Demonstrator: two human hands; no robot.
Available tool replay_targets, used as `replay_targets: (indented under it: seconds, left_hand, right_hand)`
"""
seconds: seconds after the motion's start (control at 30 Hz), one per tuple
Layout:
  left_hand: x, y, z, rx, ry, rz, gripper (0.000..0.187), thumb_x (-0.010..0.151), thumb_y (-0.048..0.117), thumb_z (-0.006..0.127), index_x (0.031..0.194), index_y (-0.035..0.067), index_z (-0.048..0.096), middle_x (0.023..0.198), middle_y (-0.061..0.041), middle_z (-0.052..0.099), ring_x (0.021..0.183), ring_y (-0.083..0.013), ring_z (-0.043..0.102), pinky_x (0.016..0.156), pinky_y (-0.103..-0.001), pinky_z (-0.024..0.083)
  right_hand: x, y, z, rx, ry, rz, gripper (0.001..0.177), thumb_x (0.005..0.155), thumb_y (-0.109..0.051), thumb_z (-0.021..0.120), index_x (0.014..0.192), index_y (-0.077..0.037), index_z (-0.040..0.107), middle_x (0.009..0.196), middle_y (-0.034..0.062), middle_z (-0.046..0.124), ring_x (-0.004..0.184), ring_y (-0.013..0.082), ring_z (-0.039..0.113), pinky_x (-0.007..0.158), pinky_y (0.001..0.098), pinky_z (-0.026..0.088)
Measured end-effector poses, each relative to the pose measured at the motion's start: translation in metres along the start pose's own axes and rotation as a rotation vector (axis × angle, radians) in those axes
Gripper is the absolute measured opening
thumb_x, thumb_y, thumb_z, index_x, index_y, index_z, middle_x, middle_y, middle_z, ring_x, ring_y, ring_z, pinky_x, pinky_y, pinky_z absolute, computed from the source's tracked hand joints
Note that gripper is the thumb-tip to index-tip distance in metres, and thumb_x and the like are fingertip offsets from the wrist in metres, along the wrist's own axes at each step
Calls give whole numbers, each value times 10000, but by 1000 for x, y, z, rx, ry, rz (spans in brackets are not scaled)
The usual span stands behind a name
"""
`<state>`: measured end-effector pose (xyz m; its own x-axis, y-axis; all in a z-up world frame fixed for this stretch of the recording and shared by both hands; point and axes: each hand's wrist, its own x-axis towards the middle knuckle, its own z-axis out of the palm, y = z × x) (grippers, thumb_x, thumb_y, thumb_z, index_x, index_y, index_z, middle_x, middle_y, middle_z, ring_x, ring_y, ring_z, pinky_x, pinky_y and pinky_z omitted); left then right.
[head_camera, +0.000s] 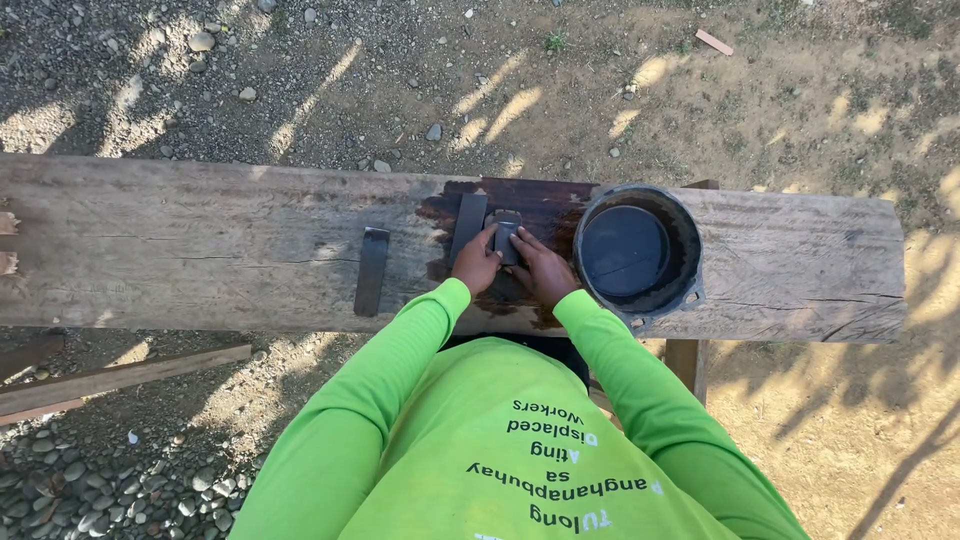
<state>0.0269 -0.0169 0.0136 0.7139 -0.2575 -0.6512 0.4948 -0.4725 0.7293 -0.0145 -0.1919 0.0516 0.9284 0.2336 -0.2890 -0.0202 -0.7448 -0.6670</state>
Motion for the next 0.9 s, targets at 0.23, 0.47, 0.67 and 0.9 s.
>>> replay_targets:
  seconds: [0.23,0.47,0.67,0.9]
  left_hand:
    - [-38,-36,16,3,14,41,657,1013,108,595,1626,172,366,955,-139,705,845,-268,695,802,-438,553]
    - [-5,0,1,8,0,-2,658,1017,110,581,1626,178,341,1005,-110,719,880,-232,718,800,-435,566]
    - [-9,-10,6,42,6,-5,670,1015,117,597,1628,186,337,977,-108,722,880,-235,723,808,-432,565]
    - [-35,-21,15,21,40,51,655,1006,111,612,1616,176,381,951,-132,711,865,-275,705,811,-444,552]
  right_hand:
    - [-40,-4,27,1,-24,56,653,906,-173,730,1515,-123,500,1647,110,406,1137,380,704,949,451,574]
    - [-4,0,4,31,14,18,668,889,-140,754,1512,-106,514,1640,126,415,1159,399,692,940,456,576]
    - [-10,-2,5,36,10,5,668,892,-129,746,1513,-94,503,1641,134,407,1169,412,678,944,472,560]
    - [-34,-7,15,103,4,24,649,896,-118,725,1500,-79,490,1630,161,401,1173,411,672,942,467,561]
